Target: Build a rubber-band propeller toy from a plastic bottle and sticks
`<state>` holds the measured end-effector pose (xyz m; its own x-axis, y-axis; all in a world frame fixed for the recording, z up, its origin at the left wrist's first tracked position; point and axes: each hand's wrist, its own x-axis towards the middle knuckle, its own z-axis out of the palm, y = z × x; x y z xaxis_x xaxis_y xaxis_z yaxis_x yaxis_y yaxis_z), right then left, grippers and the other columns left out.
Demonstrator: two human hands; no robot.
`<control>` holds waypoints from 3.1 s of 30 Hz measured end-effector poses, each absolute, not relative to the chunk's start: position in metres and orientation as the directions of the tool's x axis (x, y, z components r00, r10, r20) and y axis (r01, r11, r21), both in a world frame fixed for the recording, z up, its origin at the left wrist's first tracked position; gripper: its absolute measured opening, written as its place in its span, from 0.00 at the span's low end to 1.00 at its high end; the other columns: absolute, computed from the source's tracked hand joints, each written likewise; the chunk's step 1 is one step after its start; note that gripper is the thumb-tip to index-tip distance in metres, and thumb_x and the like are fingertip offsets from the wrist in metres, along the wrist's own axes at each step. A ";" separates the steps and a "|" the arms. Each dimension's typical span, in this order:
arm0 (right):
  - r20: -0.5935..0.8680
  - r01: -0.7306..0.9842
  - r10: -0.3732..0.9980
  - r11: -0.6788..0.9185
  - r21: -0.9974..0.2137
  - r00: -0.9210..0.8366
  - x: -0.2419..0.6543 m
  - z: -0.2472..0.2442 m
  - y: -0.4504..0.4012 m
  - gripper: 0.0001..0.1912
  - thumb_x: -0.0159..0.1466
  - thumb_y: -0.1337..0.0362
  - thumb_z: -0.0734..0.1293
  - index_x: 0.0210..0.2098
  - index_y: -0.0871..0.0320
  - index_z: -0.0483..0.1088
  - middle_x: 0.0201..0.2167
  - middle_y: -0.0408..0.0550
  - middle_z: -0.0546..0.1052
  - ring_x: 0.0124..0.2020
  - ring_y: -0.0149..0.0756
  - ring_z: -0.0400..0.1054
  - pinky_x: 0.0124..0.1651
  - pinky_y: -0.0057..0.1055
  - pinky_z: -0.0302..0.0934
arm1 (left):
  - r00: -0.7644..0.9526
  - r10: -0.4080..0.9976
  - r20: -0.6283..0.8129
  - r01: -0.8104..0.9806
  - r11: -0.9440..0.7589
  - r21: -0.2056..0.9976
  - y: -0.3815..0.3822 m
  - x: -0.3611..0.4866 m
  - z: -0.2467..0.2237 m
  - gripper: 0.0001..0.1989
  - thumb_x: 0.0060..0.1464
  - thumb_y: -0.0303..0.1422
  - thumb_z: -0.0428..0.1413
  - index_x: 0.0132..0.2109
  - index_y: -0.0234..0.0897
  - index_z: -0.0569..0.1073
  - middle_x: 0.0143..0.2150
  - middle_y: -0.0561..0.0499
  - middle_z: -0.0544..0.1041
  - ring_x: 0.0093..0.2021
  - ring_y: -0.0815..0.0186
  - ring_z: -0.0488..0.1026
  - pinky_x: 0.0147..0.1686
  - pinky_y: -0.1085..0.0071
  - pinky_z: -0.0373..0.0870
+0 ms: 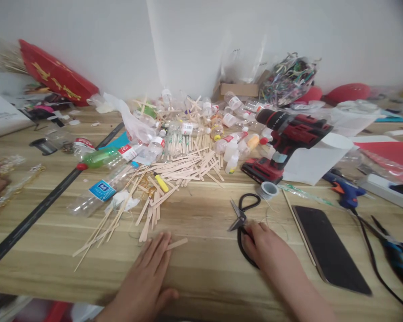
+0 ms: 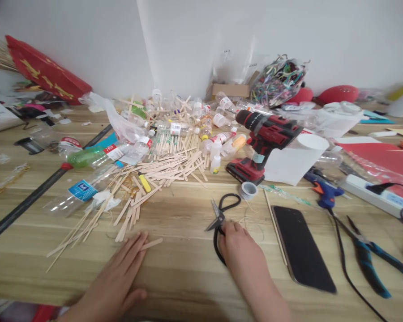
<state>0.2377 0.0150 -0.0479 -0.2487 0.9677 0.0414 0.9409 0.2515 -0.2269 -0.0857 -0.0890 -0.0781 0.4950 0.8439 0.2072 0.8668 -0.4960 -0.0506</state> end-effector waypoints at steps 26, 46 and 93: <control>-0.398 -0.758 0.769 -0.611 -0.227 -0.501 0.298 0.021 -0.019 0.08 0.61 0.65 0.76 0.36 0.57 0.73 0.17 0.30 0.57 0.14 0.17 0.32 0.09 0.07 0.39 | 0.677 0.733 -0.067 0.718 -0.637 0.279 0.093 0.057 0.021 0.20 0.68 0.31 0.43 0.34 0.35 0.77 0.35 0.45 0.81 0.38 0.59 0.76 0.41 0.65 0.70; -0.457 0.208 0.871 -0.421 -0.883 -0.180 0.236 0.004 -0.004 0.33 0.57 0.29 0.61 0.24 0.54 0.62 0.11 0.31 0.50 0.13 0.24 0.40 0.16 0.24 0.37 | 0.270 0.899 -0.344 0.820 -0.028 0.572 0.042 -0.005 -0.006 0.11 0.65 0.27 0.42 0.50 0.37 0.66 0.33 0.52 0.81 0.36 0.64 0.78 0.37 0.69 0.69; -0.140 0.618 0.951 0.065 -0.783 -0.277 0.225 -0.038 0.079 0.16 0.61 0.50 0.65 0.33 0.55 0.74 0.18 0.40 0.66 0.21 0.36 0.62 0.26 0.30 0.53 | 0.014 0.999 -0.036 0.972 -0.005 0.236 0.060 -0.050 0.004 0.10 0.65 0.28 0.48 0.43 0.36 0.75 0.44 0.43 0.77 0.47 0.54 0.73 0.48 0.58 0.69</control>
